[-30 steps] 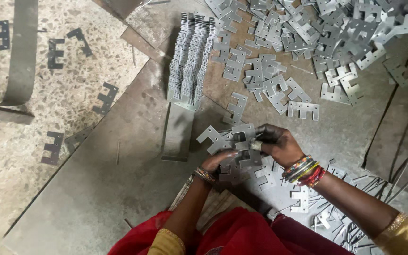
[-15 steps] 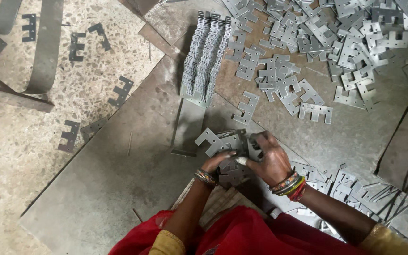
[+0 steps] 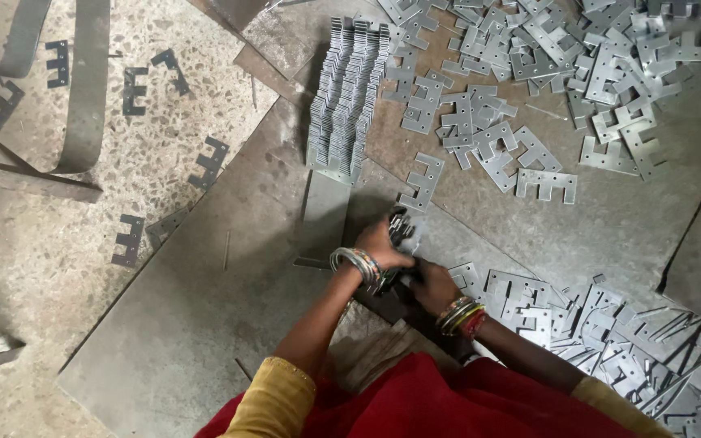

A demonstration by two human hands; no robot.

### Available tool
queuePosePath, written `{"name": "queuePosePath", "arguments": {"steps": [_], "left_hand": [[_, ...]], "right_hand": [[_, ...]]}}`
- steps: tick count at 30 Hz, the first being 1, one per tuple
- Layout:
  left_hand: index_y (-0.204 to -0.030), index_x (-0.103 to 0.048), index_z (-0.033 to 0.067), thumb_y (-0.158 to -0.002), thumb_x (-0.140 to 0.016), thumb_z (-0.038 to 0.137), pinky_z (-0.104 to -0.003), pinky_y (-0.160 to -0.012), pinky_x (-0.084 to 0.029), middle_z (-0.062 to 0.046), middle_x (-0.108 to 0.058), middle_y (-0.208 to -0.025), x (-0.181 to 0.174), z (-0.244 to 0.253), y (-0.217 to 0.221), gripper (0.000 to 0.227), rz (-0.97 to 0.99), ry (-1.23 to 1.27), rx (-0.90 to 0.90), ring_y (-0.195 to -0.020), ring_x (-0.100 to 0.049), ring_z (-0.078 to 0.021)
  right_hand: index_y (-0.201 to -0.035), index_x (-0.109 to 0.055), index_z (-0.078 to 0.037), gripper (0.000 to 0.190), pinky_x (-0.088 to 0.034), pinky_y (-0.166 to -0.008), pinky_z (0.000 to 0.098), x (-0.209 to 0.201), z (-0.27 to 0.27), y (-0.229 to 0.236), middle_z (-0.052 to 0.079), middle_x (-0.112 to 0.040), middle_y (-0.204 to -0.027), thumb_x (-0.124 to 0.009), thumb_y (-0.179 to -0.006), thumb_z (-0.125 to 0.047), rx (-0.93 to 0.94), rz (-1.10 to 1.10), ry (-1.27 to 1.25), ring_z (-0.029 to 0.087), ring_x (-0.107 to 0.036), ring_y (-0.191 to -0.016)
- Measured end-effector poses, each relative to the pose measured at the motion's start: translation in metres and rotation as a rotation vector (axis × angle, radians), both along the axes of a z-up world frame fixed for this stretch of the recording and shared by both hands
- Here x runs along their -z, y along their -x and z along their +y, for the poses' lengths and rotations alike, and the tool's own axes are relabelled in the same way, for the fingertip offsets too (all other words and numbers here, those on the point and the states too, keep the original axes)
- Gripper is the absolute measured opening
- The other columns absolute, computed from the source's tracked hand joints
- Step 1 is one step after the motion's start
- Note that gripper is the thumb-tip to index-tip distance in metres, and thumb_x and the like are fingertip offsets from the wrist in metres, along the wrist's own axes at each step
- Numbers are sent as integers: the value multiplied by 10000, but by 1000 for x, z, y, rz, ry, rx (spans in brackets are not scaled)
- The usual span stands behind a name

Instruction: The person sits on the floor and repeatedly picks up small metal brackets from a scattered pile, aligns them, and places them into a neat stack. The hands move continuously between the loose pile and the growing stack, handling the brackets one by one or in small groups.

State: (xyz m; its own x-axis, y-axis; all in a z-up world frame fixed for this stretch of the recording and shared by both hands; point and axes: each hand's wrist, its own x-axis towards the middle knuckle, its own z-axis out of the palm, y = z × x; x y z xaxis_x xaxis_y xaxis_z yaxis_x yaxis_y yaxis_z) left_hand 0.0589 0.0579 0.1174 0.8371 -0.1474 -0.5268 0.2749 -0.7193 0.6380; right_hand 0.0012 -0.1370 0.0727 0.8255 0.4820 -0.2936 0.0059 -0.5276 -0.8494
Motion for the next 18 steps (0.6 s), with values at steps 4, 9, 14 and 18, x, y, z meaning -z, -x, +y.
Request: {"name": "queuePosePath", "arguments": {"steps": [4, 9, 14, 18], "left_hand": [[-1615, -176, 152, -587, -922, 283, -473, -1021, -516, -255, -510, -1451, -28, -29, 0, 1277, 13, -245, 201, -1230, -592, -430], [-1602, -132, 54, -716, -856, 222, -480, -1011, -525, -260, -536, -1437, -28, -50, 10, 1157, -2, -371, 348, -1254, -596, -405], [-1465, -440, 13, -702, -865, 193, -461, -997, -580, -227, -672, -1350, 16, -72, 10, 892, 59, -381, 713, -1216, -683, -376], [-1285, -642, 49, -527, -869, 451, -479, -957, -577, -200, -716, -1258, 41, -73, -3, 887, -394, -221, 744, -1155, -699, -381]], "right_hand": [[-1017, -754, -111, 264, -620, -727, 463, -20, -5, -5, 172, -759, -876, -736, -844, -310, -13, -129, 434, 349, -749, -793], [-1118, -684, -170, 526, -628, -699, 446, -59, -55, -2, 108, -767, -989, -831, -752, -519, 225, -42, 590, 293, -765, -819], [-1462, -392, -90, 1025, -578, -849, 490, -54, -60, -7, 288, -493, -1351, -893, -595, -309, 43, -617, 15, 464, -594, -1140], [-1486, -342, -95, 1081, -582, -791, 471, -38, -55, -9, 292, -507, -1347, -913, -582, -257, -22, -471, 2, 456, -614, -1089]]}}
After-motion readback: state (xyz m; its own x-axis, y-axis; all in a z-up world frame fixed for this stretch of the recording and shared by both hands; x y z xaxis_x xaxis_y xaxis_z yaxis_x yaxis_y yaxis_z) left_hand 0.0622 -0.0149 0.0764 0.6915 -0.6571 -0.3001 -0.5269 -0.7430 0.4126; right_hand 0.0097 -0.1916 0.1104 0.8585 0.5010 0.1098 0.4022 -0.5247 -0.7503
